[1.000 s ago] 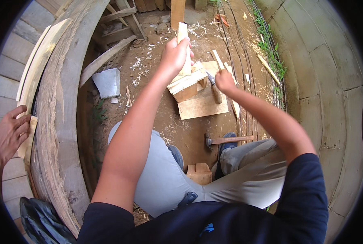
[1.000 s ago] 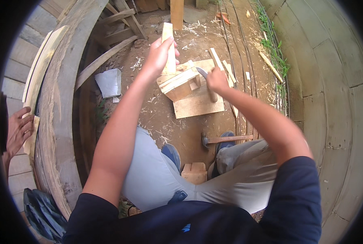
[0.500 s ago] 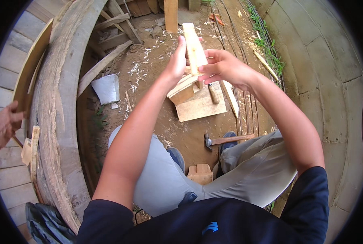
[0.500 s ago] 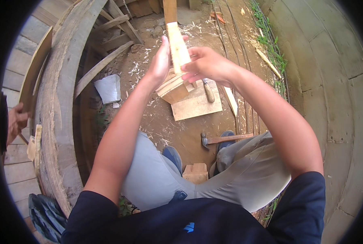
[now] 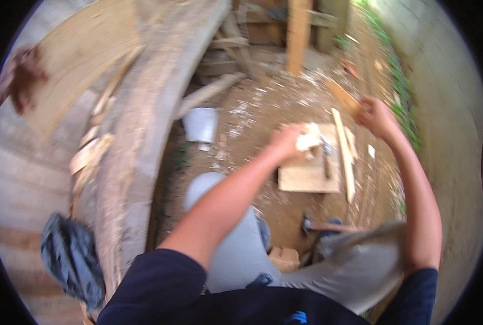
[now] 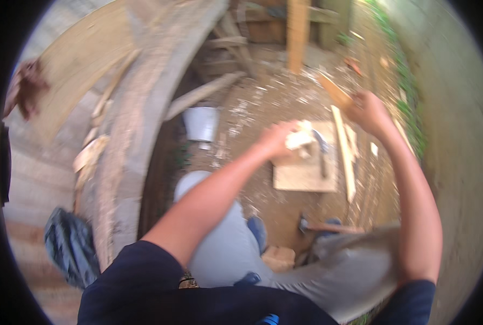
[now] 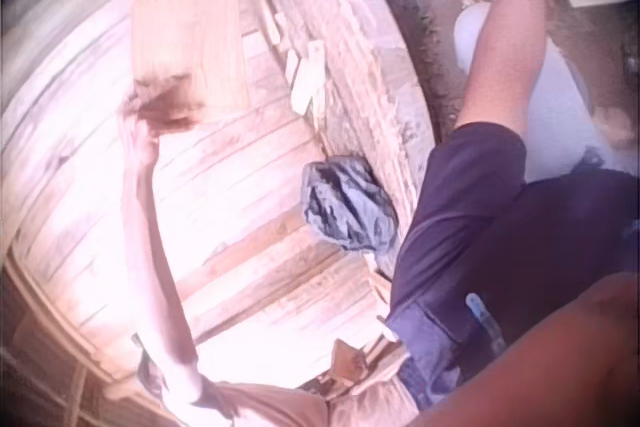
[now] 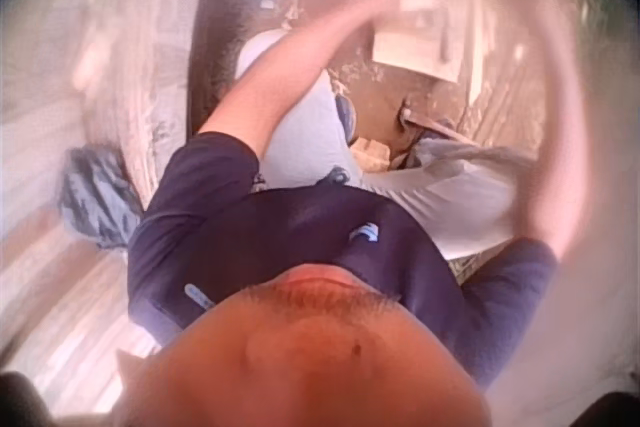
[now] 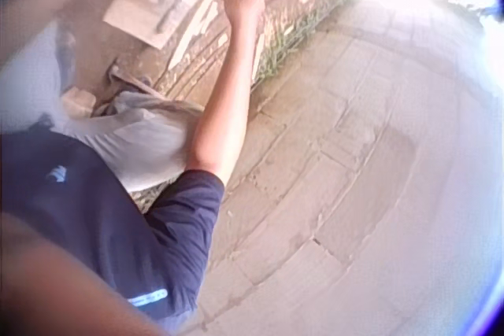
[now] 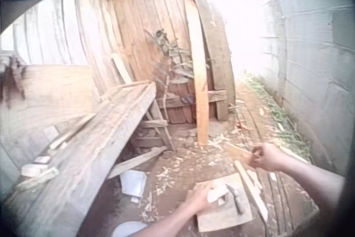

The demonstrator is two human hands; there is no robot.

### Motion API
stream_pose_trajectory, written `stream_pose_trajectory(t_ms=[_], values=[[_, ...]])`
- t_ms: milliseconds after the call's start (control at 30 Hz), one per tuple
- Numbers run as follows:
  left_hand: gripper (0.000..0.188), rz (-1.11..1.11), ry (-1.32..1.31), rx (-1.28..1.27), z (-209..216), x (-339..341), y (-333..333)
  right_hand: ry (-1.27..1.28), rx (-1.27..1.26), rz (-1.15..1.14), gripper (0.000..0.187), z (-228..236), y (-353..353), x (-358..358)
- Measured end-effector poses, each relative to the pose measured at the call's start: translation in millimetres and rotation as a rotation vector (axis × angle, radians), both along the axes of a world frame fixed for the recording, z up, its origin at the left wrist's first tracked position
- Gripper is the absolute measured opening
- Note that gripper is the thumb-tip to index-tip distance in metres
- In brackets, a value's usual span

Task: The person assembles a small wooden box by fitting pieces together, using a hammer to drive nails, and a knife to trim wood. They repeatedly adjust and inspect the box, then place it on a nearby wooden table.

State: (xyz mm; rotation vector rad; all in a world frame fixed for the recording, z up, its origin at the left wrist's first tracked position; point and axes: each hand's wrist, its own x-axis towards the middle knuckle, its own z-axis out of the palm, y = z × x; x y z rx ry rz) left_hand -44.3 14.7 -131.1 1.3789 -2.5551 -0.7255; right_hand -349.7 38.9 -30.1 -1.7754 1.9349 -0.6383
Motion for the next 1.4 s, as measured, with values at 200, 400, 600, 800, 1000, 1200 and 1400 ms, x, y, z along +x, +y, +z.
stream_pose_trajectory(t_ms=[200,400,600,800,1000,1200,1400], values=[[0.076,0.070,0.002,0.010,13,8,-1,-0.060,-0.029,-0.131,0.025,-2,9,-3],[0.083,0.278,0.116,0.082,74,11,-8,-0.212,-0.183,-0.076,0.021,9,0,-12],[0.100,0.242,0.508,0.258,86,23,-23,-0.606,-0.237,-0.058,0.040,59,4,22],[0.073,0.030,0.612,0.515,114,19,-6,-0.588,-0.158,0.038,0.050,82,22,39],[0.073,-0.086,0.684,0.653,112,11,9,-0.435,-0.137,0.204,0.052,77,23,54],[0.068,-0.007,0.738,0.643,114,5,11,-0.389,-0.117,0.157,0.054,84,30,72],[0.064,-0.016,0.804,0.635,117,1,16,-0.428,-0.177,0.059,0.045,86,30,81]])
